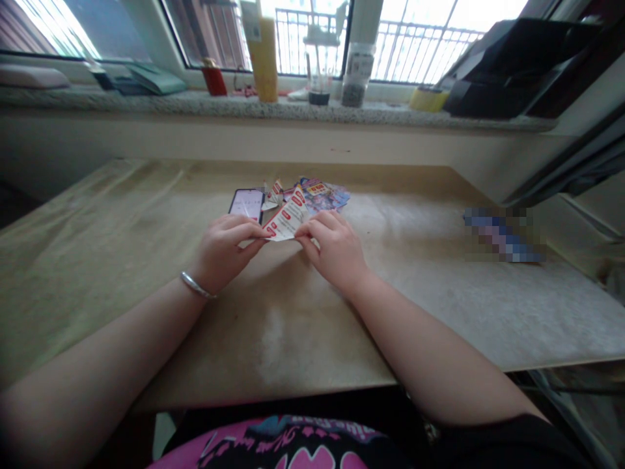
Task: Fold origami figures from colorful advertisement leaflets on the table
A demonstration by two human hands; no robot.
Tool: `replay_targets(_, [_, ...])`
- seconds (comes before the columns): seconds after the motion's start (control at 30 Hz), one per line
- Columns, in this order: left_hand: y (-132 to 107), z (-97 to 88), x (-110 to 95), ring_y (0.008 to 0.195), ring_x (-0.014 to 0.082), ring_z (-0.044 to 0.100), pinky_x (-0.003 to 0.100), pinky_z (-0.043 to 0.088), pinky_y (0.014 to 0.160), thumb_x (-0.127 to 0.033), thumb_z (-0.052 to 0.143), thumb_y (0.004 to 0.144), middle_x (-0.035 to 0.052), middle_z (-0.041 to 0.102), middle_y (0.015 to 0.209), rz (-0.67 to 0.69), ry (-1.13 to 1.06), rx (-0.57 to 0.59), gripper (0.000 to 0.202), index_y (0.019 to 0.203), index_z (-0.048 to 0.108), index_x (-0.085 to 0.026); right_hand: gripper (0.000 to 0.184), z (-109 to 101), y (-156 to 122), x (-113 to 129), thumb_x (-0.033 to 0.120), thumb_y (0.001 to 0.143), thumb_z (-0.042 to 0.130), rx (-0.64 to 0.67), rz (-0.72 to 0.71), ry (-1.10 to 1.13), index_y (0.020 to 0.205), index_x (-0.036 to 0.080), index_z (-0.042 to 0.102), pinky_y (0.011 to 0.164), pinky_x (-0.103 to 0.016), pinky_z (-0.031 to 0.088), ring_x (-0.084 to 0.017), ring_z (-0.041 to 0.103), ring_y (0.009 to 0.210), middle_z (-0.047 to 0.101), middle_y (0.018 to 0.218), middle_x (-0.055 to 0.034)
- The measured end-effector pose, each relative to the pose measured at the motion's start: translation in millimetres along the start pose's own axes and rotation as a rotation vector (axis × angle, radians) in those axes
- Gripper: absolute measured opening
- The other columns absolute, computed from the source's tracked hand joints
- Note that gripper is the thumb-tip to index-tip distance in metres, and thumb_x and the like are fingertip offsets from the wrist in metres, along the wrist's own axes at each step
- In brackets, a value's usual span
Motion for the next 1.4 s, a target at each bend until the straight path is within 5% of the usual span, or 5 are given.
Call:
replay_targets(0.37, [0.5,-14.9,-3.4,0.087,0.0168,0.056,0.034,0.046,0.081,-0.016,0.059,0.082,0.0024,0.066,0.097,0.102,0.025,-0.134,0.019,0.071,0.072,-0.026,0.009,7.0,-1.8,-19.7,0.025,0.082,0.059,0.063,0.156,0.002,0.078,0.022,0.066,0.076,-0.032,0.045,-0.018,0.057,0.085,0.065,0.083,-0.0028])
replay_targets(0.5, [1.2,-9.5,-1.0,0.095,0.0173,0.055,0.036,0.046,0.087,-0.018,0.058,0.082,0.0018,0.059,0.116,0.039,0.075,-0.036,0.018,0.071,0.071,-0.025,0.01,7.7,-2.7,-21.2,0.024,0.082,0.057,0.08,0.225,0.024,0.077,0.021,0.066,0.07,-0.029,0.045,-0.016,0.058,0.079,0.065,0.082,-0.0025])
replay_targets(0.87, [0.1,3.0,-6.5,0.092,0.0144,0.057,0.031,0.046,0.085,-0.017,0.051,0.087,-0.0002,0.064,0.106,0.175,0.004,0.162,0.025,0.077,0.071,-0.028,0.01,5.9,-3.3,-31.3,0.024,0.079,0.058,0.094,0.333,0.004,0.083,0.021,0.066,0.055,-0.024,0.04,-0.01,0.052,0.06,0.059,0.077,-0.0008])
replay_targets(1.13, [-1.5,2.4,-9.2,0.092,0.0158,0.058,0.031,0.047,0.082,-0.013,0.05,0.083,0.0029,0.063,0.106,0.236,-0.036,0.233,0.025,0.08,0.071,-0.026,0.009,6.2,0.5,-17.3,0.021,0.079,0.058,0.108,0.089,0.089,0.081,0.021,0.067,0.08,-0.033,0.046,-0.017,0.057,0.083,0.061,0.085,-0.0044])
replay_targets(1.4, [-0.4,0.6,-8.9,0.092,0.0172,0.057,0.033,0.046,0.082,-0.013,0.048,0.081,0.0041,0.063,0.106,0.191,-0.08,0.265,0.024,0.066,0.066,-0.019,0.015,12.3,-1.4,-11.9,0.028,0.085,0.054,0.219,0.033,0.138,0.082,0.02,0.067,0.083,-0.035,0.045,-0.019,0.058,0.087,0.065,0.088,-0.0065])
Point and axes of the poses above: each hand's wrist, its own y-axis towards the middle knuckle, its own z-axis out of the palm, x = y × z, the point moved 6 cm from there along y, towards the middle knuckle
